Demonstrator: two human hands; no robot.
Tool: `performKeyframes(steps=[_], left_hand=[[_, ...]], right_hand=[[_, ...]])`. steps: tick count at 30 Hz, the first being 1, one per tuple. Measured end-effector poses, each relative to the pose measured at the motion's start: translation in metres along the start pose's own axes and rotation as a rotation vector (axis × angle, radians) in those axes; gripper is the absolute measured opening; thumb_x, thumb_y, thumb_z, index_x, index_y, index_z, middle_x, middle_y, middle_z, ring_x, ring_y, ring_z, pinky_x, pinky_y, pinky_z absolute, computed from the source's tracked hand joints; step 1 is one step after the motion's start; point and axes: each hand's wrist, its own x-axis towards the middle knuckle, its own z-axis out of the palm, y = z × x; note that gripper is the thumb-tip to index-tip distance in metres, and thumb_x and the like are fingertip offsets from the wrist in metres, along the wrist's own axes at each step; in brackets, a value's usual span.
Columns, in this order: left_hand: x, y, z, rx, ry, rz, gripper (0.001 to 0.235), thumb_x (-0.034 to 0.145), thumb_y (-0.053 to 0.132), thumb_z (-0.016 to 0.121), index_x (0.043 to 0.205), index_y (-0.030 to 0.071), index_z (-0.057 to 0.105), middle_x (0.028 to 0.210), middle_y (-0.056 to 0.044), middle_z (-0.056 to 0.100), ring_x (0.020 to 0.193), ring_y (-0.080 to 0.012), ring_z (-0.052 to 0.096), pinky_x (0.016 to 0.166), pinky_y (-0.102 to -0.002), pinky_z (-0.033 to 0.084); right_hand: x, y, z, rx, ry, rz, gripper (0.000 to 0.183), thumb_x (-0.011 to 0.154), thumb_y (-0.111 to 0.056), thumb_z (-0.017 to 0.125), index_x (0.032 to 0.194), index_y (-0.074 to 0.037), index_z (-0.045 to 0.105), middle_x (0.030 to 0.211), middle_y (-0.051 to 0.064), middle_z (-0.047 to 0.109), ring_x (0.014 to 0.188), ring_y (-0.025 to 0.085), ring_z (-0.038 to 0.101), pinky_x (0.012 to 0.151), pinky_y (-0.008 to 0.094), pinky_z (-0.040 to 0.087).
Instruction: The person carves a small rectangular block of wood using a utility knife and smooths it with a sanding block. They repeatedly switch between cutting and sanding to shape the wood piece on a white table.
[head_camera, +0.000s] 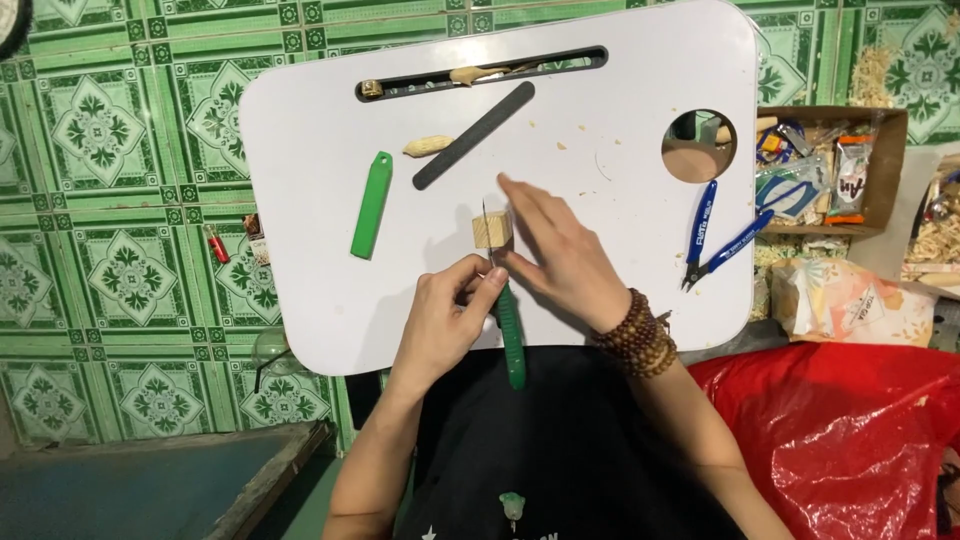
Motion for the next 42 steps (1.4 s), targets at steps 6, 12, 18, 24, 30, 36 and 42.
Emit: performKeyframes(steps=[6, 12, 18, 24, 30, 36, 42], left_hand=[[-0.003, 0.025, -0.014, 0.002, -0.037, -0.031, 0.030, 0.104, 0.025, 0.056, 0.091, 0.002, 0.069, 0.057, -0.016, 0.063, 0.049, -0.0175, 0.059, 0.050, -0.031, 0.052], [0.000, 0.044, -0.021, 0.175, -0.114, -0.059, 0.037, 0.106, 0.028, 0.048, 0.097, -0.001, 0.069, 0.064, -0.018, 0.069, 0.052, -0.0271, 0.073, 0.050, -0.035, 0.057], [0.001, 0.069, -0.020, 0.409, -0.202, -0.138, 0.042, 0.108, 0.031, 0.037, 0.101, 0.002, 0.066, 0.062, -0.024, 0.070, 0.067, -0.0478, 0.073, 0.069, -0.056, 0.055], [0.002, 0.081, -0.003, 0.471, -0.191, -0.391, 0.038, 0.108, 0.033, 0.033, 0.095, 0.010, 0.060, 0.064, -0.009, 0.072, 0.064, -0.0225, 0.074, 0.067, -0.036, 0.052], [-0.001, 0.069, -0.006, 0.509, -0.182, -0.407, 0.045, 0.109, 0.039, 0.028, 0.099, 0.010, 0.060, 0.064, -0.009, 0.062, 0.062, -0.0266, 0.078, 0.064, -0.034, 0.048], [0.000, 0.069, -0.005, 0.632, -0.193, -0.388, 0.052, 0.109, 0.040, 0.022, 0.098, 0.010, 0.064, 0.069, -0.009, 0.064, 0.066, -0.0287, 0.064, 0.069, -0.041, 0.043], [0.001, 0.066, -0.007, 0.659, -0.207, -0.370, 0.054, 0.107, 0.045, 0.020, 0.097, 0.012, 0.061, 0.063, -0.007, 0.060, 0.061, -0.0280, 0.061, 0.065, -0.041, 0.042]], right_hand=[[-0.007, 0.015, 0.025, 0.036, 0.116, 0.007, 0.044, 0.091, -0.008, 0.071, 0.134, -0.004, 0.061, 0.119, 0.014, 0.069, 0.112, 0.035, 0.068, 0.092, 0.043, 0.058], [-0.013, 0.023, 0.037, 0.015, 0.207, -0.021, 0.041, 0.091, -0.011, 0.074, 0.129, -0.002, 0.061, 0.119, 0.016, 0.069, 0.111, 0.037, 0.069, 0.092, 0.045, 0.058], [-0.024, 0.046, 0.060, 0.064, 0.296, -0.013, 0.056, 0.081, -0.007, 0.081, 0.134, -0.006, 0.061, 0.123, 0.016, 0.069, 0.118, 0.036, 0.067, 0.097, 0.046, 0.057], [-0.027, 0.029, 0.035, -0.026, 0.207, -0.019, 0.042, 0.093, -0.012, 0.070, 0.132, -0.007, 0.054, 0.123, 0.008, 0.065, 0.105, 0.025, 0.068, 0.067, 0.037, 0.062], [-0.028, 0.027, 0.033, -0.058, 0.261, -0.011, 0.037, 0.092, -0.012, 0.072, 0.127, -0.010, 0.058, 0.116, 0.002, 0.066, 0.100, 0.022, 0.068, 0.057, 0.036, 0.060], [-0.027, 0.027, 0.034, -0.099, 0.262, -0.003, 0.038, 0.093, -0.016, 0.072, 0.127, -0.009, 0.058, 0.116, 0.006, 0.066, 0.096, 0.022, 0.068, 0.055, 0.035, 0.059], [-0.037, 0.031, 0.033, -0.181, 0.225, 0.003, 0.057, 0.098, -0.026, 0.072, 0.144, -0.001, 0.049, 0.122, 0.013, 0.067, 0.102, 0.024, 0.068, 0.060, 0.035, 0.060]])
